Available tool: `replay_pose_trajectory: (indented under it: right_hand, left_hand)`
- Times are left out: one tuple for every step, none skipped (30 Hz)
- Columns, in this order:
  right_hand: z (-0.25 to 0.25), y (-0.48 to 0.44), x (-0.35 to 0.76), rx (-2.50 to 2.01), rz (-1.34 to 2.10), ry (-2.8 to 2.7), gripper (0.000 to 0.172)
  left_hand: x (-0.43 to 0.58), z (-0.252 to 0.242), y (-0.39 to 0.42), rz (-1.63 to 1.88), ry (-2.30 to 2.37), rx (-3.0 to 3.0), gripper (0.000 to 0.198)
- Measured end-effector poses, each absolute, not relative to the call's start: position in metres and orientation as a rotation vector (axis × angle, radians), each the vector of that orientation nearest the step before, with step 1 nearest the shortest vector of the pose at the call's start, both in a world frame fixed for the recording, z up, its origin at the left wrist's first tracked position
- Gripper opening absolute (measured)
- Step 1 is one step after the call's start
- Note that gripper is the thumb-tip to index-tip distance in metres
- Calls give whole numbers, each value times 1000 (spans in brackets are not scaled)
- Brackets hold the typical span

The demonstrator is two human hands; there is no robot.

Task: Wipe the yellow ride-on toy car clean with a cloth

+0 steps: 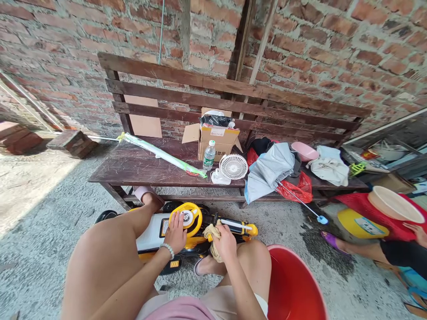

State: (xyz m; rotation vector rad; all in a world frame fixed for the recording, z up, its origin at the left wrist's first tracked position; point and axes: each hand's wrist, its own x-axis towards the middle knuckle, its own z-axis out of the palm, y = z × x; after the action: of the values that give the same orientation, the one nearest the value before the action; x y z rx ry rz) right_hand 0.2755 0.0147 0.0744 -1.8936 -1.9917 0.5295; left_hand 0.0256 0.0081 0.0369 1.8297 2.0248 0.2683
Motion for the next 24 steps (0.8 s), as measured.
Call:
replay_pose_trajectory:
  right_hand:
    - [73,17,278,-1864,518,-1926,29]
    - [73,20,280,-1829,502,-1854,31]
    - [73,25,282,-1793,485,-1783,33]
    - [73,31,282,-1769,474,-1720,35]
    - [73,38,281,-1768,473,-1671,37]
    - [73,44,280,-1799,481,-1637,37]
    - [73,49,277,-1859,495,-1624,37]
    - [73,53,275,-1938,509,-1629,37]
    - [73,55,272,-2022,519,-1648,37]
    - [73,57,270,-2097,525,-1679,37]
    - [73,57,269,-2153,527,-1718,37]
    - [74,56,270,-2192,525,-1761,37]
    - [75,55,272,-2224,518,-1804,37]
    - [77,54,275,-2254,506,-1848,36]
    - [79,53,281,-2282,486,-1890,36]
    - [81,53,288,-2315,459,-1926,37]
    - [84,52,297,-2356,428,-1949,37]
    - [86,52,307,-2407,399,-1956,37]
    - [89,53,318,-2464,377,-1948,38]
    - [91,54,329,-2526,358,-1926,38]
    - [94,55,339,-2590,343,-1894,39]
    - [96,56,347,-2651,337,-1861,40]
    - [97,57,354,-2701,335,-1835,41]
    - [98,58,357,-2736,334,-1820,41]
  left_hand:
    - [25,37,8,274,2017,1833,73]
    - [25,37,8,274,2010,1835,73]
    - [25,37,8,267,2006,1834,73]
    - [25,37,8,254,2006,1830,74]
    - [25,38,8,239,2010,1824,74]
    - [25,38,8,226,2017,1819,74]
    - [25,38,8,217,2023,1815,74]
    - [25,38,8,215,2027,1815,74]
    - [25,38,8,220,2028,1819,74]
    - [25,38,8,228,2026,1824,74]
    - [24,38,8,232,2023,1827,74]
    - [24,37,8,233,2022,1828,74]
    - [23,36,8,235,2022,1828,74]
    - [23,36,8,238,2024,1827,74]
    - [23,35,8,244,2026,1826,74]
    - [23,35,8,253,2026,1827,75]
    - [23,35,8,262,2024,1829,76]
    - [23,35,8,266,2019,1831,76]
    - [23,35,8,265,2013,1829,76]
    - [23,35,9,260,2007,1823,76]
    - [23,35,9,258,2001,1817,76]
    - [23,36,9,257,1996,1811,75]
    - [24,36,9,260,1993,1804,75]
    - [24,36,10,266,1993,1802,74]
